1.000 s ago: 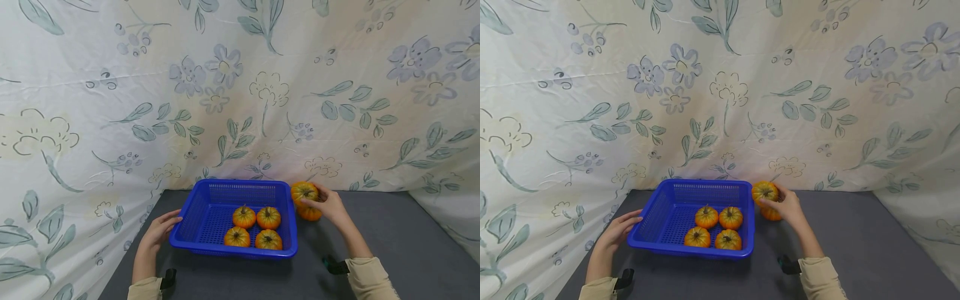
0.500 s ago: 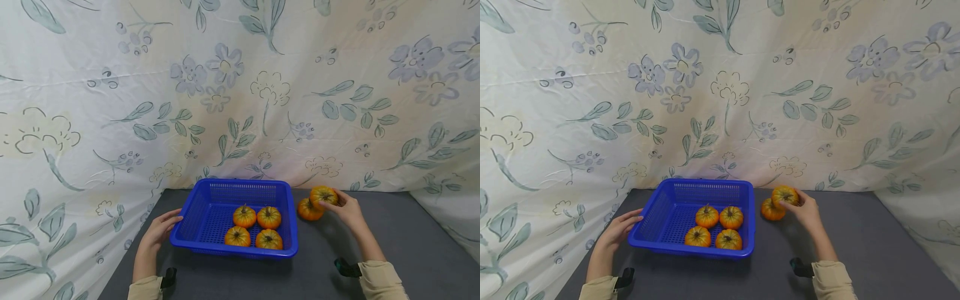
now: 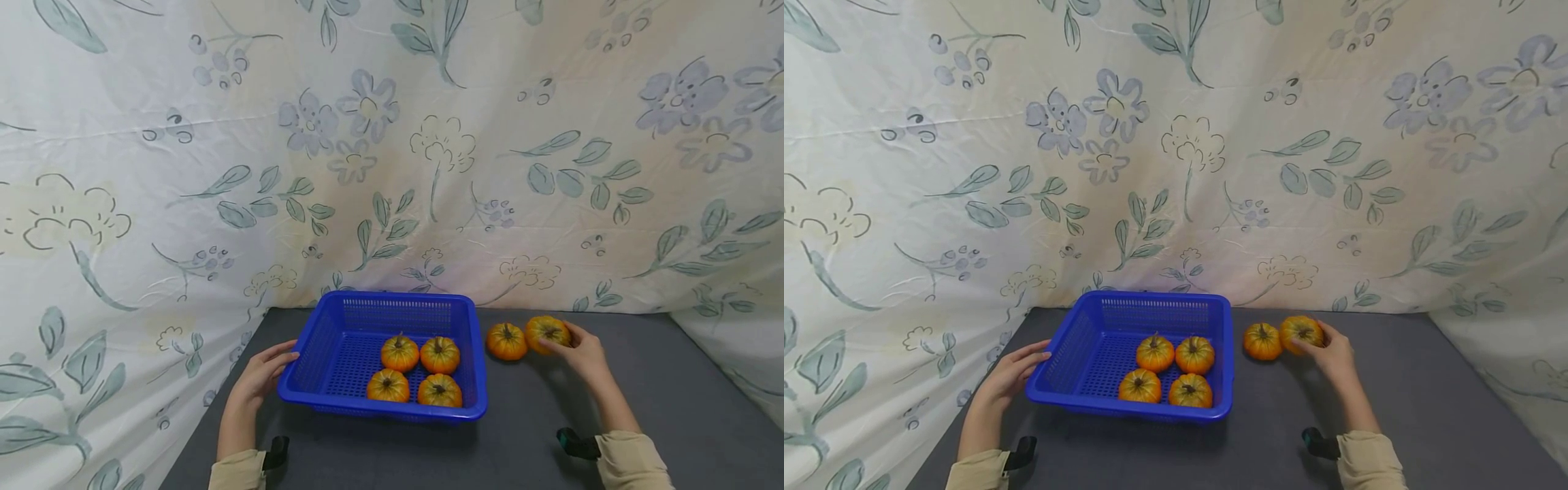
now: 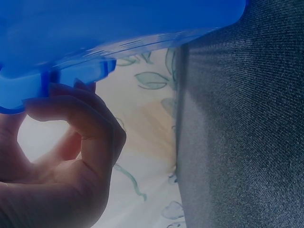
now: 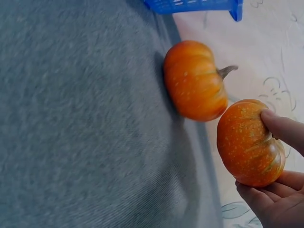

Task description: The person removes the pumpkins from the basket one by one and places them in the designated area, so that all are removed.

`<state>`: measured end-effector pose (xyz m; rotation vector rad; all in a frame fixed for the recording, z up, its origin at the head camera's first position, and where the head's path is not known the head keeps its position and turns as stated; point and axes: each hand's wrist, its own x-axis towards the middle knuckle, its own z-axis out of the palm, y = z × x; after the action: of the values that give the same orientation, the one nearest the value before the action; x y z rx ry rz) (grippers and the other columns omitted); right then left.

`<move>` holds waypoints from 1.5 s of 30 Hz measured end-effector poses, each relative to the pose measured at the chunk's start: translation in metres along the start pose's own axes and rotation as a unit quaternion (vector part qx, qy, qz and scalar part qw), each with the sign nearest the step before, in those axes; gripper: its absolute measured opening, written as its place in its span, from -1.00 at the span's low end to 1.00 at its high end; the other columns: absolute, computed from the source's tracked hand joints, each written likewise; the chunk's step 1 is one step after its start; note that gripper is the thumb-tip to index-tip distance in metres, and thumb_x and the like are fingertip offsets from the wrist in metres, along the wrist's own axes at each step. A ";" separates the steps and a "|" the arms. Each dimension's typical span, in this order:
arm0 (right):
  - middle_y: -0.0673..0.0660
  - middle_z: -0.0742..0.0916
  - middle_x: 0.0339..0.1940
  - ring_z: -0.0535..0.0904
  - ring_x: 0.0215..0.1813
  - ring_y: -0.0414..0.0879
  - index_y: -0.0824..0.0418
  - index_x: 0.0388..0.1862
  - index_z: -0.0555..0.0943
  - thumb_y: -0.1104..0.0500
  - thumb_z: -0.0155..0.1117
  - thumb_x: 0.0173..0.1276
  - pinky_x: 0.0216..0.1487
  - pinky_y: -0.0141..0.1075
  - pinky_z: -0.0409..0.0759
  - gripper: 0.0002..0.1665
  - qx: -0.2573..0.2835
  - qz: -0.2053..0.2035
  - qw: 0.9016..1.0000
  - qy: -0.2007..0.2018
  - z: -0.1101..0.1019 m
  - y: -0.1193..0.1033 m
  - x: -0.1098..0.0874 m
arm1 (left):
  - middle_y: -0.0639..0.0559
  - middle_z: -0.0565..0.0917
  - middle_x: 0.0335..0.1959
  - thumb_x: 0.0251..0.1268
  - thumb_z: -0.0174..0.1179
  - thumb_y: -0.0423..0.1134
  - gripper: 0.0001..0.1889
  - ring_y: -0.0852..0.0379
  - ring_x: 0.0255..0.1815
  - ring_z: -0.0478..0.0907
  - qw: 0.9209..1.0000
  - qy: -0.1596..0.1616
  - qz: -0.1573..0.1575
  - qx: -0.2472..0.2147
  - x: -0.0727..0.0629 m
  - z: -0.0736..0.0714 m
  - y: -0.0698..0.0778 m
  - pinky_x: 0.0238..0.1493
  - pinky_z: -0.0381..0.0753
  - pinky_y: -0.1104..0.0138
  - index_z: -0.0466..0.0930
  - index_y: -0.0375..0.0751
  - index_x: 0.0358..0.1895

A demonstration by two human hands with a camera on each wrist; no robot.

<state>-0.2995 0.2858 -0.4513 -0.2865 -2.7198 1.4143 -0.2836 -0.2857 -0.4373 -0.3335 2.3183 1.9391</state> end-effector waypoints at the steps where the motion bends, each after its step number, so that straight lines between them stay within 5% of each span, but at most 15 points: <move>1: 0.59 0.16 0.47 0.12 0.48 0.45 0.51 0.51 -0.05 -0.08 0.28 0.35 0.41 0.18 0.24 0.09 -0.005 0.003 1.000 0.000 0.000 0.002 0.000 | -0.05 0.64 0.13 0.27 0.30 -0.06 -0.31 0.18 -0.08 0.67 1.000 0.000 0.000 0.000 0.000 0.000 0.000 -0.08 0.68 0.24 0.33 -0.24 0.40; 11: 0.63 0.19 0.42 0.12 0.43 0.49 0.57 0.47 0.01 -0.09 0.27 0.34 0.40 0.23 0.21 0.07 -0.049 0.023 0.999 0.002 0.000 0.022 0.003 | -0.03 0.64 0.13 0.26 0.31 -0.05 -0.32 0.18 -0.09 0.67 1.000 0.002 -0.003 0.002 -0.001 0.001 0.003 -0.09 0.67 0.25 0.34 -0.23 0.40; 36: 0.65 0.18 0.41 0.17 0.39 0.49 0.57 0.48 -0.02 -0.19 0.13 0.41 0.34 0.24 0.28 0.07 -0.033 0.040 0.999 -0.003 0.005 0.029 0.005 | 0.00 0.67 0.07 0.27 0.30 -0.07 -0.32 0.19 -0.10 0.68 1.000 -0.002 0.007 -0.001 -0.001 0.000 0.001 -0.10 0.67 0.27 0.34 -0.26 0.40; 45: 0.64 0.10 0.45 0.04 0.46 0.50 0.57 0.50 -0.11 -0.19 0.07 0.44 0.44 0.25 0.14 0.08 -0.018 0.047 0.999 -0.003 0.007 0.030 0.007 | -0.03 0.65 0.10 0.27 0.30 -0.06 -0.32 0.18 -0.09 0.67 1.000 0.000 0.006 0.000 -0.001 0.000 0.000 -0.08 0.67 0.25 0.33 -0.26 0.40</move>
<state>-0.3030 0.2981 -0.4805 -0.4178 -2.7728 1.3914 -0.2832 -0.2856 -0.4369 -0.3215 2.3254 1.9444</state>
